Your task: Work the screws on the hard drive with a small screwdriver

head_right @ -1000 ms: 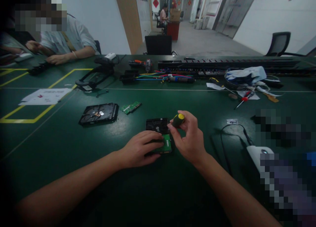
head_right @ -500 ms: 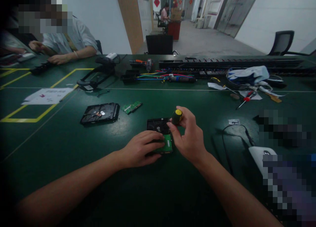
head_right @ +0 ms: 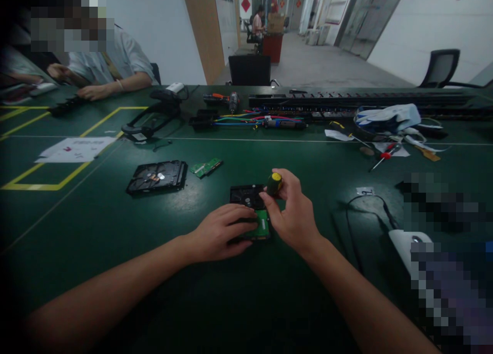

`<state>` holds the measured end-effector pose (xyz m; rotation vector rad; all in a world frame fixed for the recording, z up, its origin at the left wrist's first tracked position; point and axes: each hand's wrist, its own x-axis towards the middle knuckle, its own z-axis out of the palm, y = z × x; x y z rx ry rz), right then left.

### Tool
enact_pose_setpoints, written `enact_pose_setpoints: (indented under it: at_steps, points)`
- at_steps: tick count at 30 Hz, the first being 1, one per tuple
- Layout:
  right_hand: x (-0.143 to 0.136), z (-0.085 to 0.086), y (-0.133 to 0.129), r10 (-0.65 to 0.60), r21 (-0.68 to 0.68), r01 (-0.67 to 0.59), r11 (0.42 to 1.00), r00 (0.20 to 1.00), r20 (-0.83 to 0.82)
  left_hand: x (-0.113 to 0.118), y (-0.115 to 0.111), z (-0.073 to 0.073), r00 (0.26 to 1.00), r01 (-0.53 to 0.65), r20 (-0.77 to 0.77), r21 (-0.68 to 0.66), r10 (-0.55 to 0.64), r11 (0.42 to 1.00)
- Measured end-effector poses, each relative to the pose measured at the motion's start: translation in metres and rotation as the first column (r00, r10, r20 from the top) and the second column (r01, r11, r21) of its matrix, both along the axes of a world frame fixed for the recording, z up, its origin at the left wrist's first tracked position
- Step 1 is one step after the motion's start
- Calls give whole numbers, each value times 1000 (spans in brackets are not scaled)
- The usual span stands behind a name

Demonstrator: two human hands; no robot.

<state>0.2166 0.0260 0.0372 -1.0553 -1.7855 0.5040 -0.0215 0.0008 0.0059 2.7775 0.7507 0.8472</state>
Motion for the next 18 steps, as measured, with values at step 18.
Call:
enact_pose_setpoints:
  at_steps: [18]
  points:
    - [1,-5,-1,-1,-1,1,1000,999,-34,2,0,2,1000,-1,2,22,1,1000]
